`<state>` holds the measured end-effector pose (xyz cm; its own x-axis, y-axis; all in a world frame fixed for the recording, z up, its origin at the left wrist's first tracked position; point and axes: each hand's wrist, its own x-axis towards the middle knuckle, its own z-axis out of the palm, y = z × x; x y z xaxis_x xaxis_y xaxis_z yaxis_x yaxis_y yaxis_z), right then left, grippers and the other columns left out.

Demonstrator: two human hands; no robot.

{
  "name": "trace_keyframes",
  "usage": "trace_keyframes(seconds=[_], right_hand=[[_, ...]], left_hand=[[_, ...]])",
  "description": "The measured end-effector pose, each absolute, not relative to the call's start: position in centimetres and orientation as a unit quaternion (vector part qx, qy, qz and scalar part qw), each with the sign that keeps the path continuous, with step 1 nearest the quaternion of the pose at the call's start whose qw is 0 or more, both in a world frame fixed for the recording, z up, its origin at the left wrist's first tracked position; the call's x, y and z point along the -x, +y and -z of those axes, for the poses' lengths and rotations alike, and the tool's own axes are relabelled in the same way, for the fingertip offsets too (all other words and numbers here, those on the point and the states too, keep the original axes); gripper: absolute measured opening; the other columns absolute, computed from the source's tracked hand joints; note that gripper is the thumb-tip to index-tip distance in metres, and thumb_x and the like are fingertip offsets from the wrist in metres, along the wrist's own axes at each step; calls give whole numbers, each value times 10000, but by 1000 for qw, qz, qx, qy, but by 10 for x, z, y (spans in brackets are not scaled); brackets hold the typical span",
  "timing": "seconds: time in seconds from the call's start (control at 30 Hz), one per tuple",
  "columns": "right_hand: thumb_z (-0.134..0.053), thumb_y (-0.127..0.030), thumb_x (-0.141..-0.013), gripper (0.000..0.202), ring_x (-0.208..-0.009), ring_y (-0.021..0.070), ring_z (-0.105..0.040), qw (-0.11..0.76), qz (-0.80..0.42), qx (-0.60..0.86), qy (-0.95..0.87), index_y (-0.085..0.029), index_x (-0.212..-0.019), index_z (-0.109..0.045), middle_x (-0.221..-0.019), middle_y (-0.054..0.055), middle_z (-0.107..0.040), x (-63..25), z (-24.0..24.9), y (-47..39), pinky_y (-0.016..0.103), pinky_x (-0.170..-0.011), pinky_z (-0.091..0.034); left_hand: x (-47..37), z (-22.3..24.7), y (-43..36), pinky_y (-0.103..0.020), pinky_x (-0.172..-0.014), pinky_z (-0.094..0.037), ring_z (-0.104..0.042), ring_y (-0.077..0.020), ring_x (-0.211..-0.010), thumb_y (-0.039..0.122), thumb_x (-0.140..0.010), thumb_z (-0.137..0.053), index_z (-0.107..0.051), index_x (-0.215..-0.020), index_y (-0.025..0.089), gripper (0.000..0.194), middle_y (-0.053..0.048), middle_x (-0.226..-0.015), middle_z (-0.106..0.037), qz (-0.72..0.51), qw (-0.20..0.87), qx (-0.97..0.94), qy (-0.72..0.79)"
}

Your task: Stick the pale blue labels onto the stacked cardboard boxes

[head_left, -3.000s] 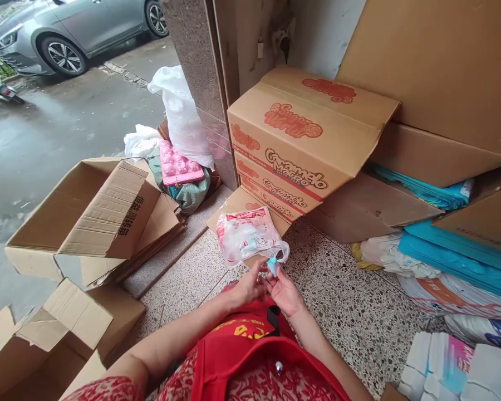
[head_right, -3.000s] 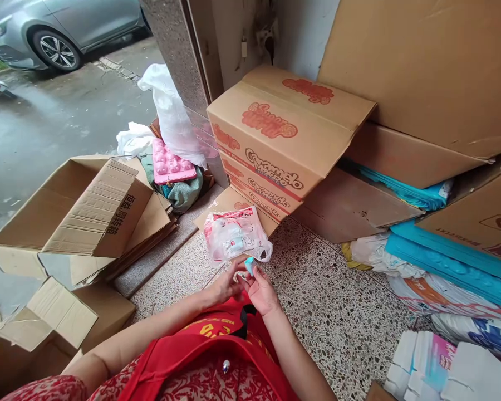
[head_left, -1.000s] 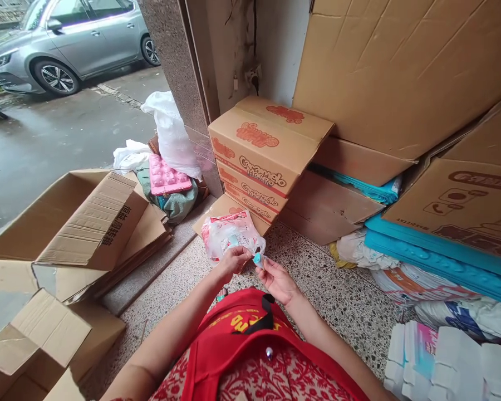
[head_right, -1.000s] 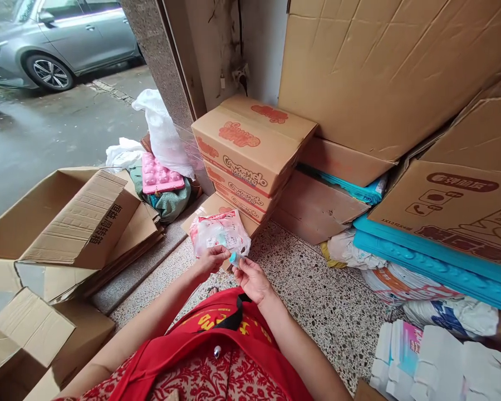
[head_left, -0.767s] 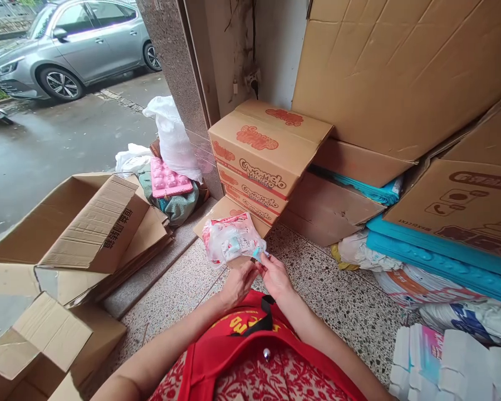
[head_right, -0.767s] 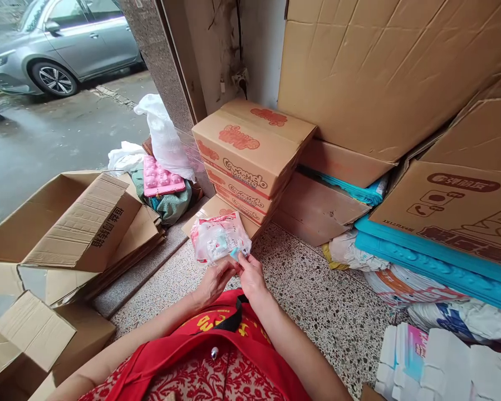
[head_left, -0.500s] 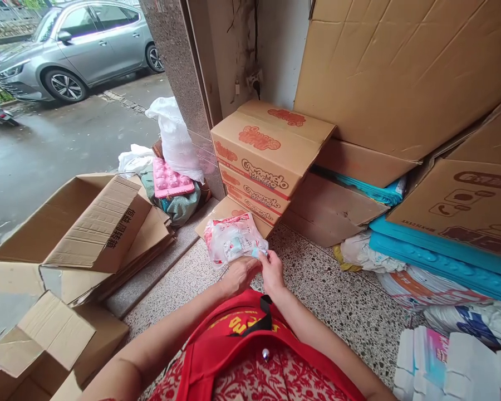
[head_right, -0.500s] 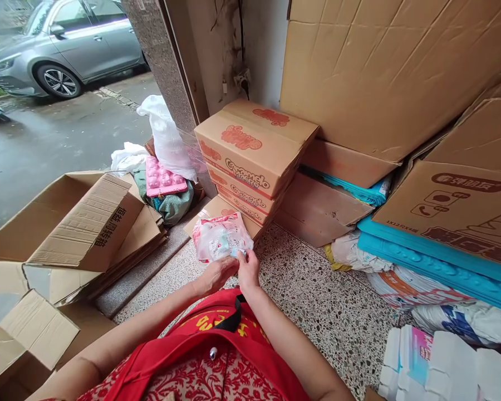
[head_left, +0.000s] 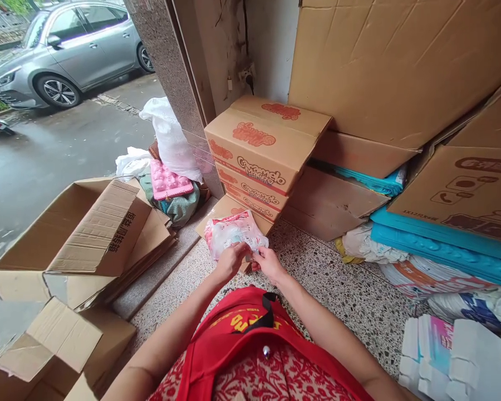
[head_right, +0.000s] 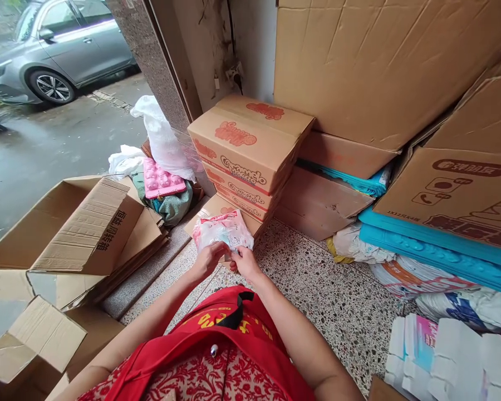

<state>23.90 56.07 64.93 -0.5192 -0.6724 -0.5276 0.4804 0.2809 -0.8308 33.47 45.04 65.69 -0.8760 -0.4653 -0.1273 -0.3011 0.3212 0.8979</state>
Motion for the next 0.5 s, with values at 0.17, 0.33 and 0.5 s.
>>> trace_keyframes(seconds=[0.17, 0.33, 0.5], right_hand=[[-798, -238, -576, 211, -413, 77, -494, 575, 591, 71, 562, -134, -685, -651, -519, -16, -604, -227, -659, 568, 188, -399, -417], [-783, -209, -610, 200, -520, 87, -557, 600, 642, 14, 476, -152, -751, -653, -639, 1, -629, -227, -663, 570, 191, -473, -464], [-708, -173, -696, 120, -525, 66, -521, 513, 723, -78, 455, -215, -713, -597, -670, -25, -590, -230, -653, 564, 141, -374, -366]], left_hand=[[-334, -656, 451, -237, -689, -342, -489, -153, -727, 314, -818, -504, -608, -780, 196, 161, -20, -795, -587, 535, 79, -280, -793], [-326, -650, 458, -221, -592, -309, -411, -108, -584, 367, -766, -563, -519, -710, 176, 204, 25, -601, -498, 654, 88, -294, -692], [-326, -644, 473, -223, -553, -282, -379, -79, -524, 509, -669, -655, -525, -722, 143, 391, 39, -560, -473, 798, 41, -315, -512]])
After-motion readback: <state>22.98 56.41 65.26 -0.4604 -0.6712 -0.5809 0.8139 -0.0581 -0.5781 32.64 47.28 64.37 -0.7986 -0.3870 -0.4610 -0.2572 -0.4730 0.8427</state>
